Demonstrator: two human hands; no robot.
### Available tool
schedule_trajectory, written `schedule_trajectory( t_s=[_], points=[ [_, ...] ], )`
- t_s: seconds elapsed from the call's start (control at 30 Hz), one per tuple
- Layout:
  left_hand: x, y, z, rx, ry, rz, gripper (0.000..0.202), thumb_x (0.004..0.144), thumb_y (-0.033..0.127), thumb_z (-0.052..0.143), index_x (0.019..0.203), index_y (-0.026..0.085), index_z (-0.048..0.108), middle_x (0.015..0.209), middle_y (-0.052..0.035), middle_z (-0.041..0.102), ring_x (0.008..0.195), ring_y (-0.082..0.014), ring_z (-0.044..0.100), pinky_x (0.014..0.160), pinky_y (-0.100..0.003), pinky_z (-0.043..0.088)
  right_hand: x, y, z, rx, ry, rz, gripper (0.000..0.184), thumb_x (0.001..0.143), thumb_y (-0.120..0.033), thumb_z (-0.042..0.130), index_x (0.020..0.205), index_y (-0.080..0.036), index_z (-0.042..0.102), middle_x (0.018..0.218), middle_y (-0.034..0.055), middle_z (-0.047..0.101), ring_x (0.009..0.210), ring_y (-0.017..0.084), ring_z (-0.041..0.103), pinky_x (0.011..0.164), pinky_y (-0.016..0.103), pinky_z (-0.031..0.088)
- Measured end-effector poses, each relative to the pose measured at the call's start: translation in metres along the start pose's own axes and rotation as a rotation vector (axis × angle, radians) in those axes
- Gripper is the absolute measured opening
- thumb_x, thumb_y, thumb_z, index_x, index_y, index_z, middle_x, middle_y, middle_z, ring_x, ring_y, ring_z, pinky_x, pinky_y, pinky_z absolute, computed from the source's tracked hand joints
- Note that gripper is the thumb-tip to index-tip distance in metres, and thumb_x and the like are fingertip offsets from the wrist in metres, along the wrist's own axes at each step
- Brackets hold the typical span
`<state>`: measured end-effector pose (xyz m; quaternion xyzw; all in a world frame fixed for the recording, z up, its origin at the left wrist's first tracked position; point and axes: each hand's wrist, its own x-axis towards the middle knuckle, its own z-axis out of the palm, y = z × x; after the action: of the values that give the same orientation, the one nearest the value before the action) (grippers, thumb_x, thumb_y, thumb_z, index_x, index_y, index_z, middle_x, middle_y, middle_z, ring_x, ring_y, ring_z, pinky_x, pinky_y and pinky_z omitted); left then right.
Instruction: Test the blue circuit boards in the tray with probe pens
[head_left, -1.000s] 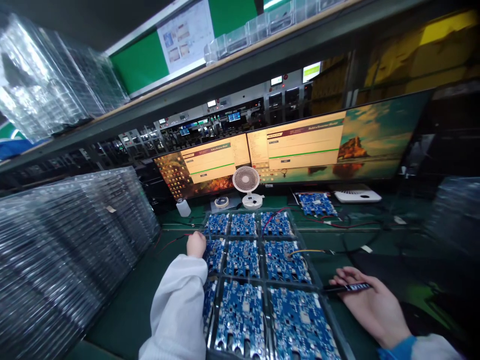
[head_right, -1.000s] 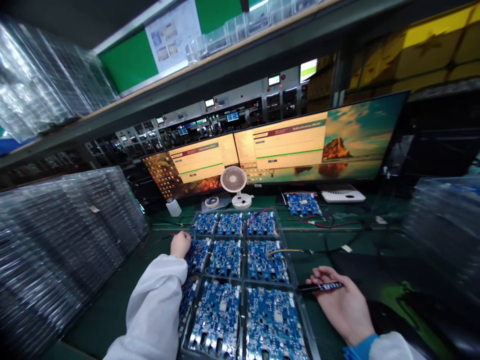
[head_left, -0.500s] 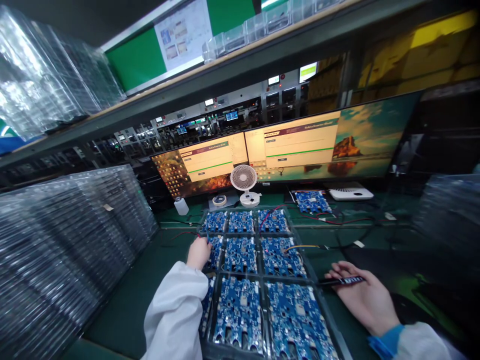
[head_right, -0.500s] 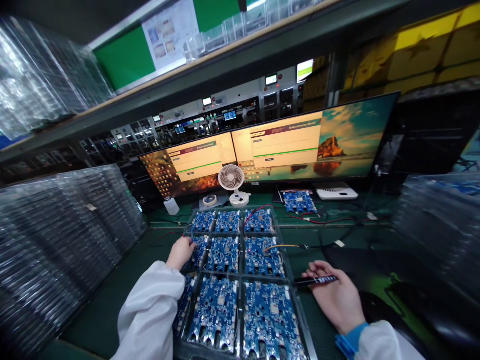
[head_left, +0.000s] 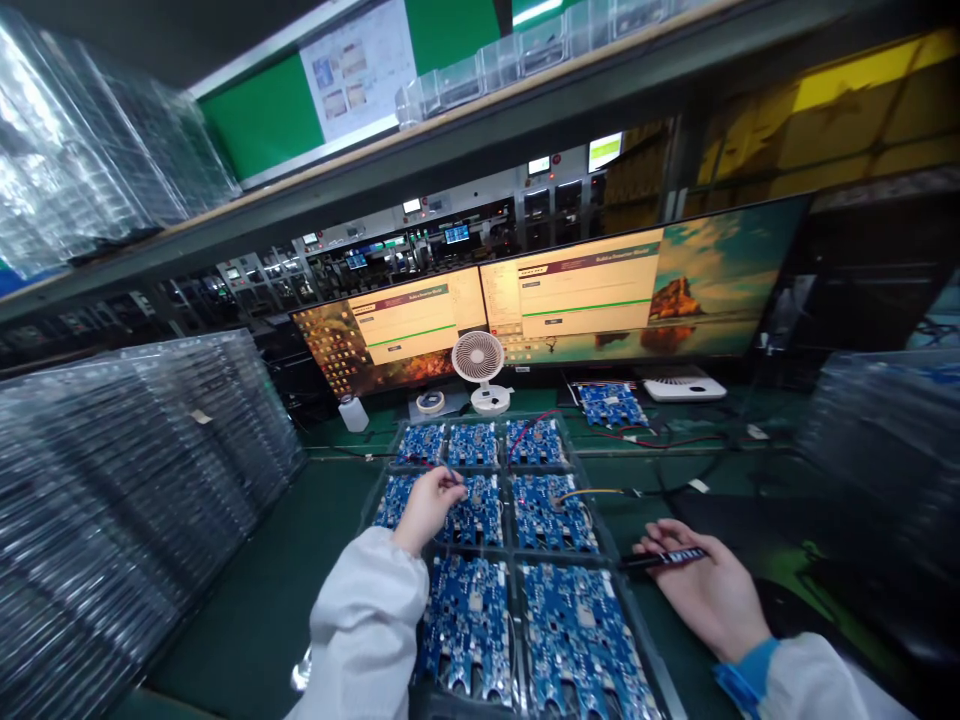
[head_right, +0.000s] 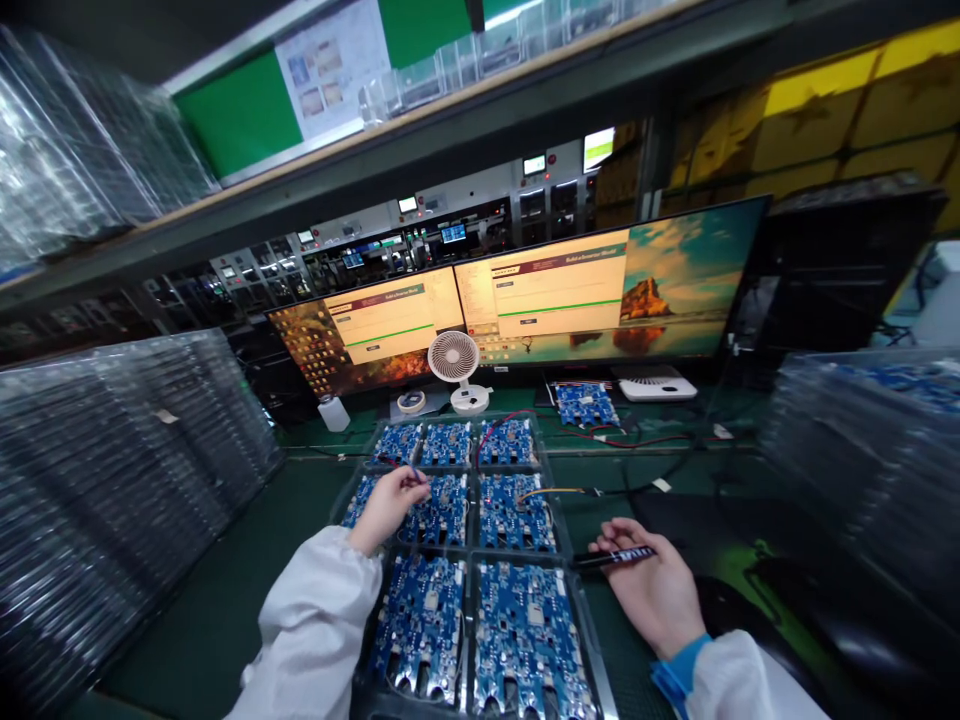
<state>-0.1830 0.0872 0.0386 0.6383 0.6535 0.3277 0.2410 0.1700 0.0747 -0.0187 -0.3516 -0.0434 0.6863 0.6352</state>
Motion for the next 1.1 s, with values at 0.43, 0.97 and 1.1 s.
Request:
schedule_trajectory(
  t_s=[0.43,0.97,1.1],
  points=[
    [-0.002,-0.004,0.028,-0.05,-0.008,0.098,0.012,0.075,0.009,0.055,0.077,0.02,0.06,0.081,-0.0011,0.069,0.079,-0.016,0.063,0.079,-0.026,0.046,-0.006,-0.002,0.005,-0.001,0.032,0.013,0.009,0.062,-0.018,0.054,0.068,-0.016,0.061,0.071,0.0057,0.059,0.064,0.017,0.056,0.06,0.034,0.055],
    [0.0,-0.011,0.032,0.031,-0.088,0.155,0.015,0.075,0.007,0.054,0.078,0.019,0.062,0.086,-0.0041,0.07,0.083,-0.0176,0.063,0.082,-0.029,0.046,-0.003,-0.001,0.002,-0.009,0.035,0.018,0.013,0.068,-0.016,0.049,0.068,-0.015,0.062,0.072,0.0069,0.059,0.066,0.017,0.056,0.062,0.035,0.055],
    [0.0,-0.013,0.035,-0.028,-0.086,0.12,0.013,0.074,0.01,0.054,0.076,0.018,0.063,0.085,-0.0041,0.07,0.081,-0.0173,0.063,0.081,-0.029,0.047,-0.001,-0.001,0.0,-0.013,0.018,0.013,0.011,0.068,-0.017,0.051,0.07,-0.016,0.062,0.073,0.0061,0.059,0.067,0.018,0.056,0.062,0.035,0.055]
  ],
)
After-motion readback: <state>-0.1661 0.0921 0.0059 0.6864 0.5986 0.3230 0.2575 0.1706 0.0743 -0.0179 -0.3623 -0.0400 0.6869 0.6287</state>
